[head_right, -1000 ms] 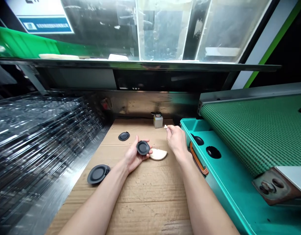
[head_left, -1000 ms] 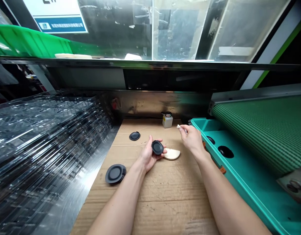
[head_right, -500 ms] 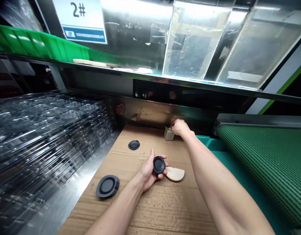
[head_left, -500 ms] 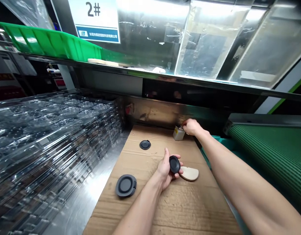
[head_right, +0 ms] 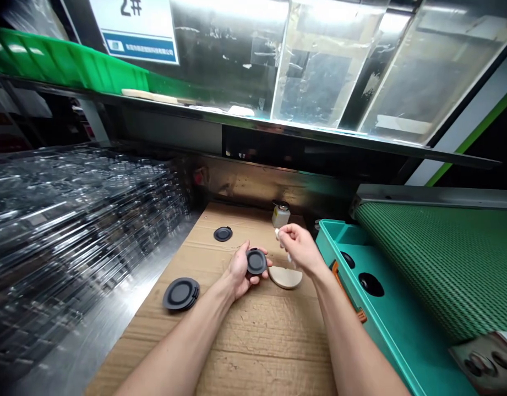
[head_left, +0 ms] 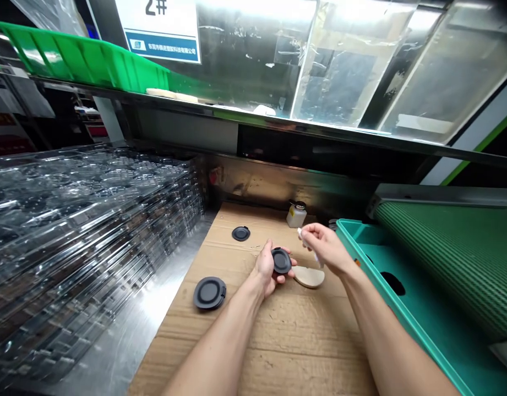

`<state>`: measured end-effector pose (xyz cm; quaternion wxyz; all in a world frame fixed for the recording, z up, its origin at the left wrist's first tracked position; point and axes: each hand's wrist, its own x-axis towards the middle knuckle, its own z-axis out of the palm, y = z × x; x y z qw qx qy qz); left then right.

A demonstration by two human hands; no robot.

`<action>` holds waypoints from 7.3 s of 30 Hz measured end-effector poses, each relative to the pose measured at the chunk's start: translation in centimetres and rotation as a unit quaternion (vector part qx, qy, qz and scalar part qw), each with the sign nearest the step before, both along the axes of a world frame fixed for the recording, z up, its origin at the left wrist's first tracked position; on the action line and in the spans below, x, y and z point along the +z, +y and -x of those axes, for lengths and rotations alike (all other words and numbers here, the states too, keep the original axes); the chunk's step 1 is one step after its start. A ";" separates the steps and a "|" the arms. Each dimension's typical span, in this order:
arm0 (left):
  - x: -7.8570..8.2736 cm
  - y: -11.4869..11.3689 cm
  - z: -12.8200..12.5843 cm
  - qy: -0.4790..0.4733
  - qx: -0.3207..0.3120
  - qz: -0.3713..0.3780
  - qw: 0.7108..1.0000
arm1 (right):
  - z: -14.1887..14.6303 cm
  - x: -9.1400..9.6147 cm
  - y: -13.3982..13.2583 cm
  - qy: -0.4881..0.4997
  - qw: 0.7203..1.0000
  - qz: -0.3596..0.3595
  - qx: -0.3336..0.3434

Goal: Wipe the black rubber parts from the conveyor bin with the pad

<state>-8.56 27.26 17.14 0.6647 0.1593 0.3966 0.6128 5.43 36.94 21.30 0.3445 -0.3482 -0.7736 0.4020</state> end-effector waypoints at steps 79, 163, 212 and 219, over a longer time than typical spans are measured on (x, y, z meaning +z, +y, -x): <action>-0.2 0.6 -3.1 0.292 0.008 0.067 0.954 | -0.3 -4.1 -5.0 -0.181 0.912 -0.368 -0.011; -0.4 -0.4 -3.7 0.295 -0.035 0.038 0.954 | -1.5 -2.6 -5.2 -0.303 0.925 -0.228 -0.017; -0.1 0.2 -0.3 -0.054 0.057 -0.042 0.996 | -0.6 -3.0 -6.4 -0.169 0.930 -0.315 0.089; -0.6 0.3 -0.1 -0.034 0.055 -0.043 0.997 | -1.1 -2.3 -6.5 -0.248 0.906 -0.341 0.034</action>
